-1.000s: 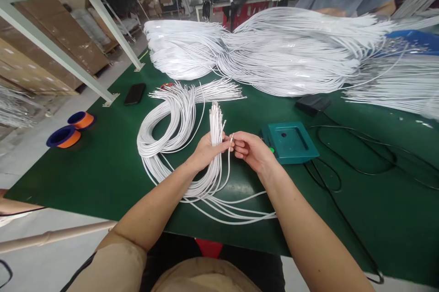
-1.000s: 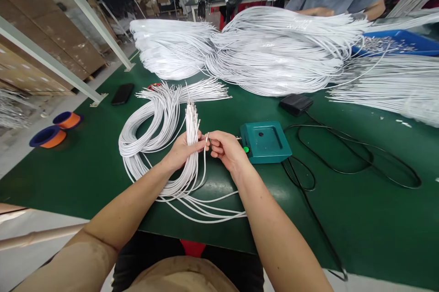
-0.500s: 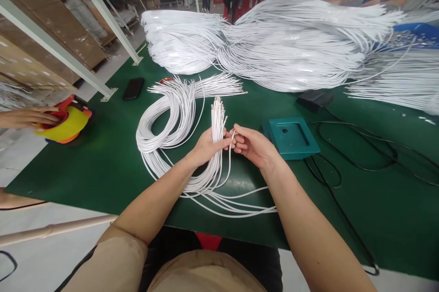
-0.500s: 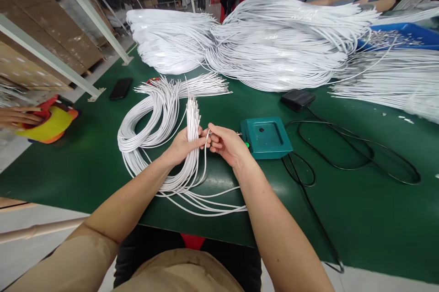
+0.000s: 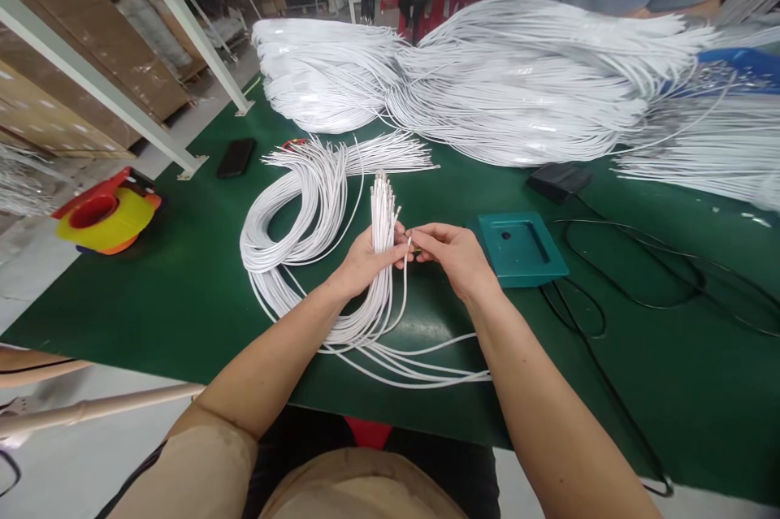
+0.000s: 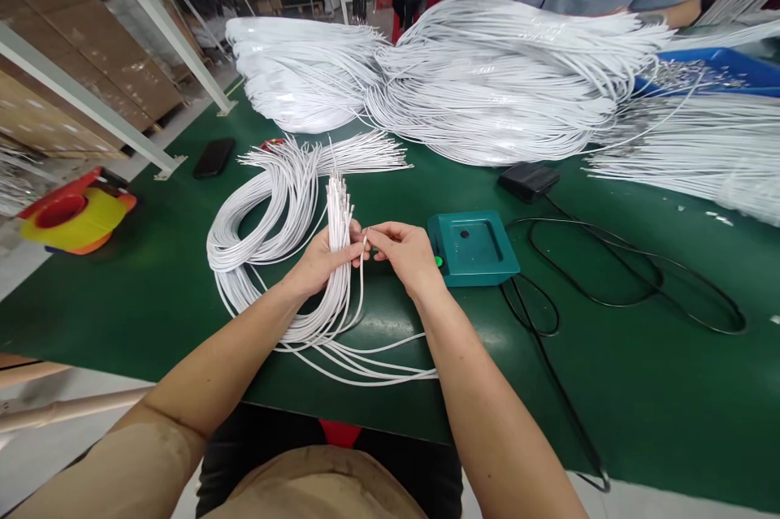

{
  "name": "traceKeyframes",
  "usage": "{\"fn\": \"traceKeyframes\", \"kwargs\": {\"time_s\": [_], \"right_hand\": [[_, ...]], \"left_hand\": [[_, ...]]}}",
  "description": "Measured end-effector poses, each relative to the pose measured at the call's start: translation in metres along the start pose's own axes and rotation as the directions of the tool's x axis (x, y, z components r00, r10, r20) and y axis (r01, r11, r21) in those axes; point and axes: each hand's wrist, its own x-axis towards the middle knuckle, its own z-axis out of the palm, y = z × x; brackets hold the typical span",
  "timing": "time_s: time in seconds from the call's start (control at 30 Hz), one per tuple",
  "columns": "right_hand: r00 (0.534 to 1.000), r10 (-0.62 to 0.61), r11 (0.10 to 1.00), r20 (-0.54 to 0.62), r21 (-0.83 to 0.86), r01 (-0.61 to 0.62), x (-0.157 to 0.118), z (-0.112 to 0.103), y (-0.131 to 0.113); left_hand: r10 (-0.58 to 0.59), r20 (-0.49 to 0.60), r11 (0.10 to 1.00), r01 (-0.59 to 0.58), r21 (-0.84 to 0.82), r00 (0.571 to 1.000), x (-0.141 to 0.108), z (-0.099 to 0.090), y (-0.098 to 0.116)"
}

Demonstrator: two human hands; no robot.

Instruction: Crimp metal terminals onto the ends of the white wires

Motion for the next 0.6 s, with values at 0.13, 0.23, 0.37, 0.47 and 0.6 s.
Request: {"fn": "traceKeyframes", "kwargs": {"time_s": [0.13,0.23,0.37,0.47,0.6], "right_hand": [[0.960,-0.273,0.895,-0.066,-0.383,0.228,0.002,0.003,0.010],[0.834,-0.551,0.555,0.031,-0.732,0.394,0.000,0.006,0.014],[0.735,-0.633,0.265,0.242,-0.825,0.500,-0.004,0.004,0.011],[0.750,-0.599,0.309,0.281,-0.783,0.540,-0.004,-0.002,0.006],[0.883,-0.468,0.673,0.044,-0.630,0.388,0.000,-0.007,0.003]], "left_hand": [[-0.090,0.029,0.995,0.091,-0.050,0.996,0.002,-0.002,0.002],[-0.130,0.029,0.989,0.132,-0.072,0.991,0.002,-0.002,0.004],[-0.138,0.026,0.987,0.139,-0.076,0.990,0.003,-0.002,0.004],[-0.118,0.024,0.989,0.120,-0.084,0.993,0.003,-0.003,0.003],[-0.108,0.044,0.993,0.110,-0.053,0.993,0.004,-0.006,0.003]]}}
